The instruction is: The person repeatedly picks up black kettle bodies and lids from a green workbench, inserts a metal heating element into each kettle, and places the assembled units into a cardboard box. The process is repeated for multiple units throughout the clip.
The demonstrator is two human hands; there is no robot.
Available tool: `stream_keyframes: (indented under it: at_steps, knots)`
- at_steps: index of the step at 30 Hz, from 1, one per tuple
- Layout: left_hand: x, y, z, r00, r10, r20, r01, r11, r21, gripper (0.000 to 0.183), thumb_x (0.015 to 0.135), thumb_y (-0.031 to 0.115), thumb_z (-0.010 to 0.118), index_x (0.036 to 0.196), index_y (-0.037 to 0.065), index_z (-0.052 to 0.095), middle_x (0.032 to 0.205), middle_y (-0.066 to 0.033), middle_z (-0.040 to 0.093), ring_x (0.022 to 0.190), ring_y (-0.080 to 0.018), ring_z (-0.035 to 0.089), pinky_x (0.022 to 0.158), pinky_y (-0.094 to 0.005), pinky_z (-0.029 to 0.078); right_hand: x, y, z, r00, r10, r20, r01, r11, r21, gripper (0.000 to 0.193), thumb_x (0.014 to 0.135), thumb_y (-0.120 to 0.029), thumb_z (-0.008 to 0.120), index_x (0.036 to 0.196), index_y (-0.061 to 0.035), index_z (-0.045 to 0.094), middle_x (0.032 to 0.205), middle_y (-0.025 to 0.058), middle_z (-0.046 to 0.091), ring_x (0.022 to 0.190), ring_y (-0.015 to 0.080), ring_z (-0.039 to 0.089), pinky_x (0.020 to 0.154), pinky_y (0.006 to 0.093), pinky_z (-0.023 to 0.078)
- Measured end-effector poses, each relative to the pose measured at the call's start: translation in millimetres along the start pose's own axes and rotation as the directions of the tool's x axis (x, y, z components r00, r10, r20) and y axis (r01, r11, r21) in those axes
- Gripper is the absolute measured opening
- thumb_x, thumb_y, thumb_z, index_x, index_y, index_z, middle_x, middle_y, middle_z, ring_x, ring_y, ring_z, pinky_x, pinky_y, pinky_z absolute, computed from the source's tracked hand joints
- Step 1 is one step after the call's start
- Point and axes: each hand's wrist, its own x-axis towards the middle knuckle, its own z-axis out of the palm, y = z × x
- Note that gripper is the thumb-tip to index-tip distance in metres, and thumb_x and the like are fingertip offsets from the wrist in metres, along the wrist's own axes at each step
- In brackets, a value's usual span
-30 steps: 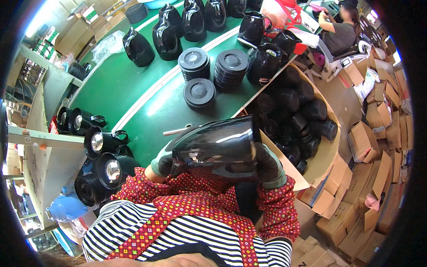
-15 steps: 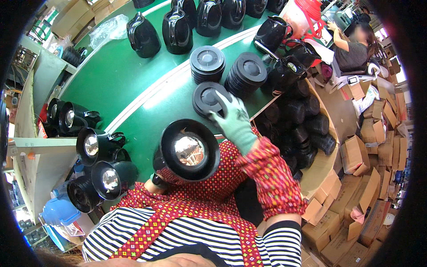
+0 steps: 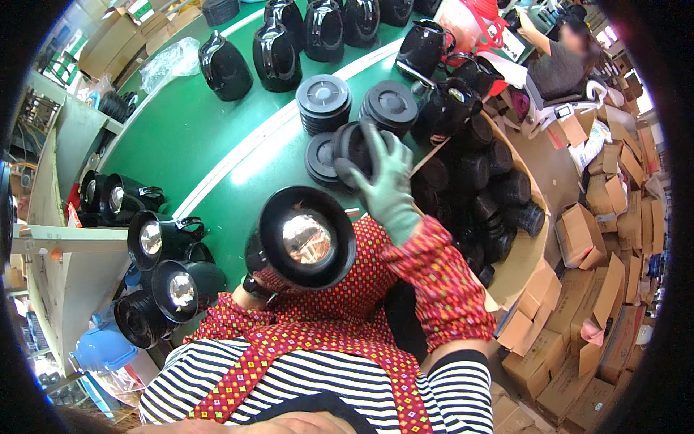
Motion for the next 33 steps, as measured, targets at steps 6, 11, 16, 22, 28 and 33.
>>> stream_keyframes:
  at_steps: [6, 11, 16, 22, 28, 33]
  knots:
    - [11, -8, 28, 0.999, -0.032, 0.027, 0.031, 0.999, 0.009, 0.059, 0.105, 0.012, 0.065, 0.157, -0.006, 0.045, 0.155, -0.0163, 0.055, 0.135, -0.0256, 0.060, 0.114, -0.0417, 0.051, -90, -61, -113, 0.999, -0.048, 0.015, 0.038, 0.913, 0.407, 0.096, 0.092, -0.066, 0.069, 0.158, 0.0008, 0.048, 0.155, 0.0239, 0.051, 0.142, 0.0411, 0.047, 0.121, 0.0497, 0.033]
    - [17, -27, 29, 0.996, -0.070, 0.054, 0.059, 0.981, 0.184, 0.049, 0.108, 0.013, 0.059, 0.153, -0.005, 0.050, 0.150, -0.0167, 0.059, 0.131, -0.0268, 0.063, 0.112, -0.0421, 0.054, -144, -65, -143, 1.000, -0.023, 0.014, 0.019, 0.967, 0.255, 0.102, 0.088, -0.070, 0.070, 0.158, 0.0000, 0.048, 0.157, 0.0244, 0.048, 0.143, 0.0433, 0.045, 0.120, 0.0534, 0.032]
    - [26, -35, 42, 0.978, 0.093, 0.185, -0.185, 0.794, 0.580, 0.041, 0.100, 0.008, 0.071, 0.138, -0.006, 0.064, 0.130, -0.0124, 0.074, 0.112, -0.0215, 0.072, 0.100, -0.0363, 0.060, -177, -68, -161, 1.000, 0.004, -0.025, 0.004, 0.947, 0.322, 0.102, 0.089, -0.070, 0.070, 0.159, -0.0003, 0.047, 0.160, 0.0255, 0.044, 0.144, 0.0432, 0.043, 0.120, 0.0535, 0.031]
    - [34, -31, 33, 0.946, 0.110, 0.305, -0.307, 0.604, 0.736, 0.050, 0.093, 0.011, 0.078, 0.139, -0.003, 0.063, 0.134, -0.0139, 0.070, 0.117, -0.0241, 0.070, 0.106, -0.0388, 0.057, -195, -58, -167, 0.992, -0.006, -0.127, 0.058, 0.907, 0.416, 0.097, 0.095, -0.067, 0.065, 0.161, 0.0022, 0.043, 0.162, 0.0243, 0.043, 0.147, 0.0386, 0.044, 0.122, 0.0481, 0.032]
    - [29, 39, 140, 0.664, 0.505, 0.551, -0.597, -0.087, 0.798, 0.041, 0.084, 0.005, 0.083, 0.121, -0.006, 0.072, 0.139, -0.0250, 0.068, 0.121, -0.0309, 0.072, 0.103, -0.0397, 0.057, -200, -42, -164, 0.885, 0.396, 0.245, -0.411, 0.416, 0.811, 0.067, 0.116, -0.048, 0.037, 0.160, 0.0011, 0.042, 0.157, 0.0132, 0.051, 0.143, 0.0205, 0.050, 0.123, 0.0342, 0.037]
    - [36, 46, 143, 0.771, 0.444, 0.456, -0.528, 0.044, 0.848, 0.050, 0.080, 0.008, 0.087, 0.124, -0.007, 0.070, 0.138, -0.0252, 0.067, 0.119, -0.0327, 0.072, 0.104, -0.0407, 0.057, -199, -19, -194, 0.890, 0.215, 0.403, -0.455, 0.492, 0.742, 0.068, 0.118, -0.046, 0.027, 0.165, 0.0028, 0.030, 0.168, 0.0169, 0.034, 0.157, 0.0245, 0.032, 0.130, 0.0351, 0.020]
